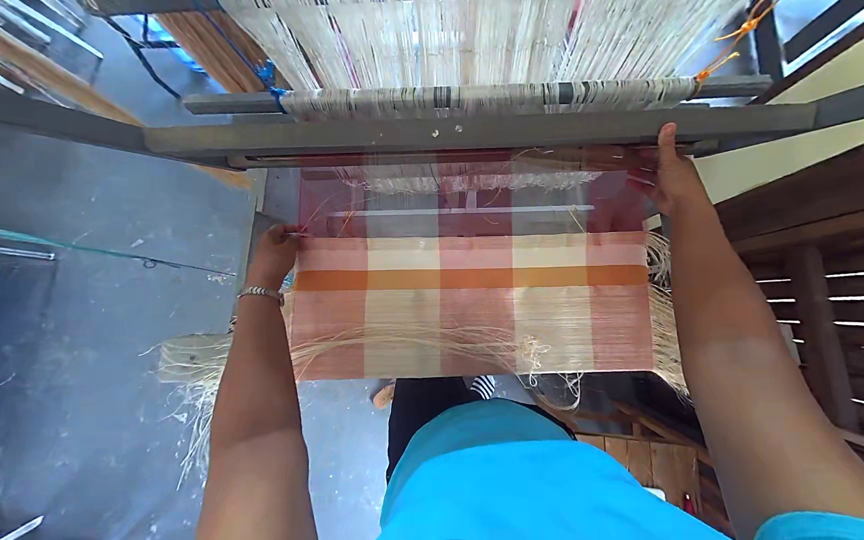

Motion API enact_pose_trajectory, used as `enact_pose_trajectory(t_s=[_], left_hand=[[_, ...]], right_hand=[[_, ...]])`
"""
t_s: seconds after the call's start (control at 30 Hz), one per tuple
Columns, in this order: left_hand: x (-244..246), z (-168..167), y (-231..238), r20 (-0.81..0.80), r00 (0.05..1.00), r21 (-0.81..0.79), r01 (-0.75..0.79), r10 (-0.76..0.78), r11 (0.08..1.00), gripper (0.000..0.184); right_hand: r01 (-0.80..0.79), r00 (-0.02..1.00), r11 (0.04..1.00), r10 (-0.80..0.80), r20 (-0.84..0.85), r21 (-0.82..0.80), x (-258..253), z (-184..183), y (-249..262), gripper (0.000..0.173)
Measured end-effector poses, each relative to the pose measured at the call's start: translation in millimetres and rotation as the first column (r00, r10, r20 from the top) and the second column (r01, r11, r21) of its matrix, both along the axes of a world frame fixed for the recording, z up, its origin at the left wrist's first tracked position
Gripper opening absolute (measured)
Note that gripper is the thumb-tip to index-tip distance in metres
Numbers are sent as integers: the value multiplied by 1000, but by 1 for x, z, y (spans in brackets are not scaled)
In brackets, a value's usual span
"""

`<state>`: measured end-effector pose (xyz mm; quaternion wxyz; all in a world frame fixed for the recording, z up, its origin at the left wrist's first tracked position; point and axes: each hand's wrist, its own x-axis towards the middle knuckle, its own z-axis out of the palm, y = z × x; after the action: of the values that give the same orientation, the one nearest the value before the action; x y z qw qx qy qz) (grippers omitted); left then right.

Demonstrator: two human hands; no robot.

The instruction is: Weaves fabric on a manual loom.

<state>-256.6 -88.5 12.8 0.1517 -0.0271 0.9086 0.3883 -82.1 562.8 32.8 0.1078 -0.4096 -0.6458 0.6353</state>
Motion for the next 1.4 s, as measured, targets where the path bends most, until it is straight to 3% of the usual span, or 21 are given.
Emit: enact_pose_trajectory(t_s=[0.17, 0.27, 0.33, 0.43, 0.57, 0.7, 0.8, 0.9, 0.97, 1.03, 1.17, 1.3, 1.4], left_hand=[[9, -4, -5, -42, 999, 12, -19, 20, 1000, 33], [13, -1, -4, -62, 998, 7, -12, 13, 1000, 32], [17, 1, -4, -68, 997, 4, -23, 23, 1000, 31], [19, -2, -4, -78, 997, 18, -28, 30, 999, 30], [16, -8, -3, -45, 997, 42, -61, 63, 997, 31], [17, -8, -1, -15, 994, 67, -107, 108, 992, 33], [18, -8, 1, -12, 991, 77, -131, 133, 988, 35], [22, -6, 4, -22, 992, 98, -120, 122, 988, 33], [25, -4, 4, -31, 994, 105, -105, 109, 989, 34], [27, -3, 6, -37, 993, 99, -108, 112, 989, 34], [28, -3, 5, -56, 991, 69, -115, 119, 991, 34], [30, 0, 7, -88, 989, -16, -117, 115, 993, 33], [33, 3, 4, -145, 986, -184, -110, 84, 977, 36]], right_hand=[[79, 997, 996, -78, -25, 50, 9, 0, 4, 79], [115, 992, 993, -115, -43, 0, 28, -2, 16, 83], [186, 979, 982, -184, -87, 20, 48, -4, 20, 72], [382, 915, 921, -367, -167, 68, 79, -17, 32, 53], [561, 818, 814, -517, -251, 152, 139, -22, 50, 68], [620, 784, 705, -536, -314, 343, 204, -5, 51, 64], [528, 836, 603, -494, -240, 598, 245, 14, 40, 58], [384, 886, 411, -416, -205, 827, 258, 40, 13, 49], [301, 932, 280, -290, -219, 911, 252, 53, -8, 40], [198, 969, 226, -190, -156, 954, 237, 57, -24, 36], [-105, 993, 284, -24, 117, 953, 195, 34, -40, 30], [-238, 971, 276, 54, 232, 931, 167, -11, -41, 24], [-308, 948, 327, 26, 317, 894, 173, -22, -37, 26]])
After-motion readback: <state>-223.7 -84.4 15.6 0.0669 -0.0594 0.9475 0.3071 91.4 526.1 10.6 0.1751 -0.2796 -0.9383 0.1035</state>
